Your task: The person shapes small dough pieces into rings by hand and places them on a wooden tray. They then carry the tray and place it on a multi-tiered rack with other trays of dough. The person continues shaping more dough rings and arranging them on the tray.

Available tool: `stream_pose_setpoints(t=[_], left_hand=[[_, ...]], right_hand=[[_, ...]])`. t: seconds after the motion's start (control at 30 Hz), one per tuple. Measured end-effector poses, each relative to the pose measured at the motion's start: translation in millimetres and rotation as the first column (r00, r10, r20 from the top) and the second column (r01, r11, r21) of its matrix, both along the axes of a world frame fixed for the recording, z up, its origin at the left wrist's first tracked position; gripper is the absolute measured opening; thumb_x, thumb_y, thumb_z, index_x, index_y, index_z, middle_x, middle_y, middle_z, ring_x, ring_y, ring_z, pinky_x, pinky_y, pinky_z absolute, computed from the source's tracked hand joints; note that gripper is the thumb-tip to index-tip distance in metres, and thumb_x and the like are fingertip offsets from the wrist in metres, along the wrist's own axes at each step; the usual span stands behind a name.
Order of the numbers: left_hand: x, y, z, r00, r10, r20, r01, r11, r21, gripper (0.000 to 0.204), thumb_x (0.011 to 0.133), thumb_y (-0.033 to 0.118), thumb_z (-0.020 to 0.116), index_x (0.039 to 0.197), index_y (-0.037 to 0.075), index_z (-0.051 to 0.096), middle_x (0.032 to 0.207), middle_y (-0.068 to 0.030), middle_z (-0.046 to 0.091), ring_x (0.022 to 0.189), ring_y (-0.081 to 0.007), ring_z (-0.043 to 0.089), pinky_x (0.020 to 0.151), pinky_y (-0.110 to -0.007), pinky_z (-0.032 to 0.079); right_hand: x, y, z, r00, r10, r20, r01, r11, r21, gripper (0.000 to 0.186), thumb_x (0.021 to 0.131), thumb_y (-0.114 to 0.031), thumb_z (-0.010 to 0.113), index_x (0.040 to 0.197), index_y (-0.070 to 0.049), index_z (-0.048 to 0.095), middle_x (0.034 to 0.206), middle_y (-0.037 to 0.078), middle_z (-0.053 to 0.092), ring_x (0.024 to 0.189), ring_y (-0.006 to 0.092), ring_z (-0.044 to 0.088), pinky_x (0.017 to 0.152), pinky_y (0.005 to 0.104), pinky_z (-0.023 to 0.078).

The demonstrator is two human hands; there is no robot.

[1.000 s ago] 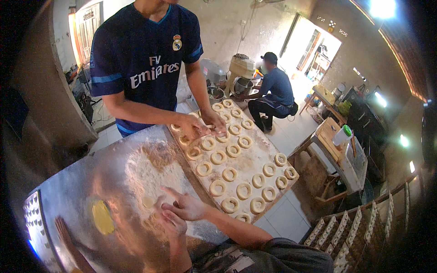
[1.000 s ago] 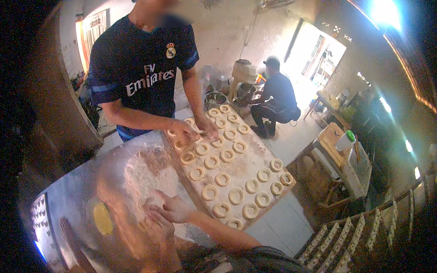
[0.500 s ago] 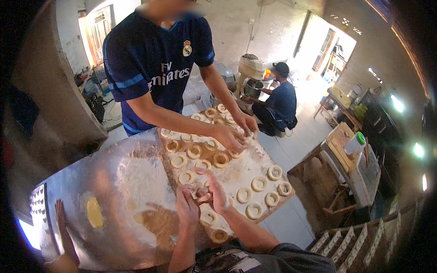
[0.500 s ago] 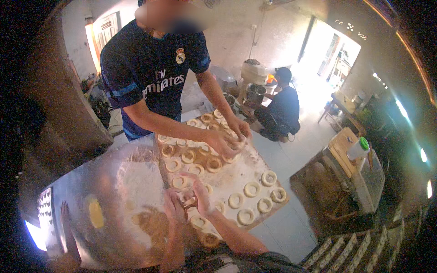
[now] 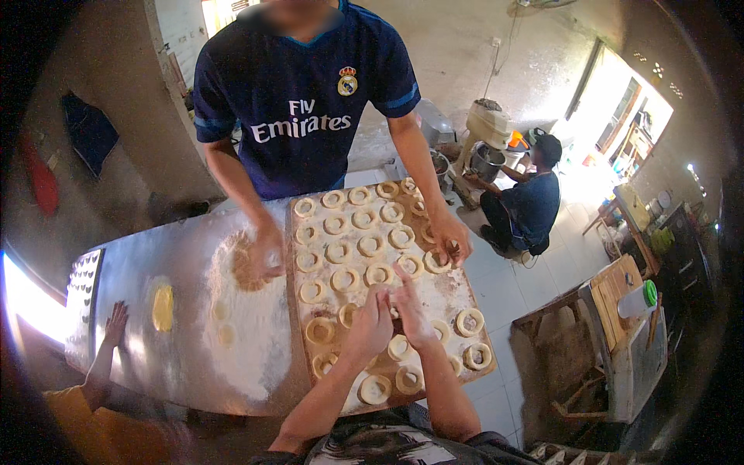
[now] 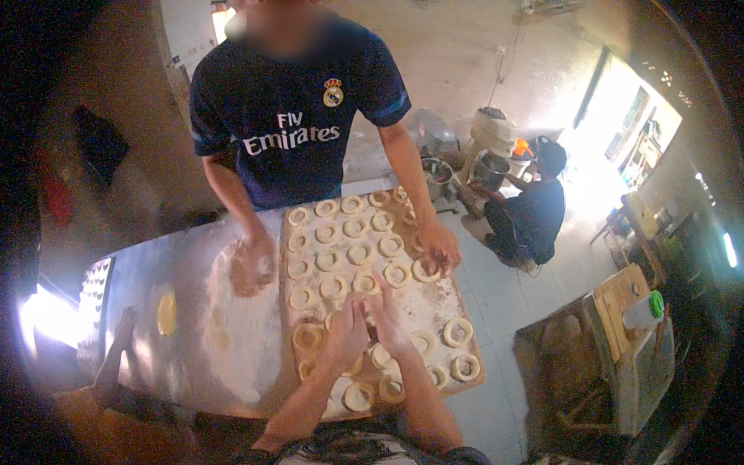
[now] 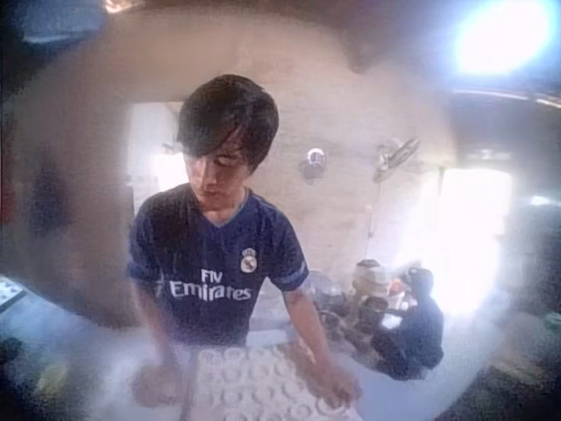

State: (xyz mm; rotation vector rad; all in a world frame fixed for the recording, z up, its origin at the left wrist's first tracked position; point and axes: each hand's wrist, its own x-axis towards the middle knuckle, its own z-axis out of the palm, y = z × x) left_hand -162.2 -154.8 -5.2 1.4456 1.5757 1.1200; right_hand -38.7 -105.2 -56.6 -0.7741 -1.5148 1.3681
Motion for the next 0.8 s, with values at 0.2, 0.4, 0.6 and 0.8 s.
stream_pose_setpoints(t=[0.2,0.4,0.6,0.8], left_hand=[[21,55,-23,0.939,-0.02,-0.343,-0.049,0.981,-0.189,0.051,0.1,0.031,0.046,0.14,0.001,0.037,0.129,-0.037,0.05,0.122,-0.0524,0.048,0.104,-0.058,0.036],[58,55,-48,0.722,-0.02,-0.691,-0.097,0.987,-0.13,0.054,0.095,0.031,0.051,0.141,0.006,0.041,0.126,-0.0287,0.052,0.12,-0.0441,0.052,0.102,-0.055,0.036],[60,51,-63,0.703,-0.104,-0.704,0.004,0.99,-0.143,0.055,0.085,0.016,0.059,0.137,0.005,0.045,0.118,-0.0235,0.054,0.111,-0.0413,0.055,0.096,-0.051,0.039],[40,26,-33,0.834,-0.012,-0.551,-0.004,1.0,-0.028,0.056,0.088,0.021,0.06,0.138,0.004,0.043,0.119,-0.0273,0.054,0.114,-0.0412,0.055,0.1,-0.052,0.038]], right_hand=[[37,29,3,0.792,-0.247,0.559,0.35,0.933,-0.084,0.08,0.098,-0.048,0.053,0.154,-0.006,0.014,0.102,0.022,0.065,0.089,0.0351,0.066,0.083,0.0437,0.051],[86,24,-16,0.476,-0.269,0.837,0.302,0.944,0.132,0.073,0.086,-0.036,0.068,0.14,-0.004,0.033,0.111,0.032,0.061,0.094,0.0488,0.063,0.082,0.0523,0.052],[64,23,-24,0.296,-0.255,0.921,0.363,0.921,0.139,0.078,0.082,-0.034,0.072,0.143,-0.007,0.031,0.115,0.031,0.059,0.107,0.0495,0.058,0.095,0.0522,0.046],[55,-5,17,0.298,-0.326,0.897,0.369,0.906,0.207,0.085,0.082,-0.032,0.072,0.148,-0.003,0.027,0.112,0.03,0.058,0.107,0.0462,0.058,0.092,0.0509,0.047]])
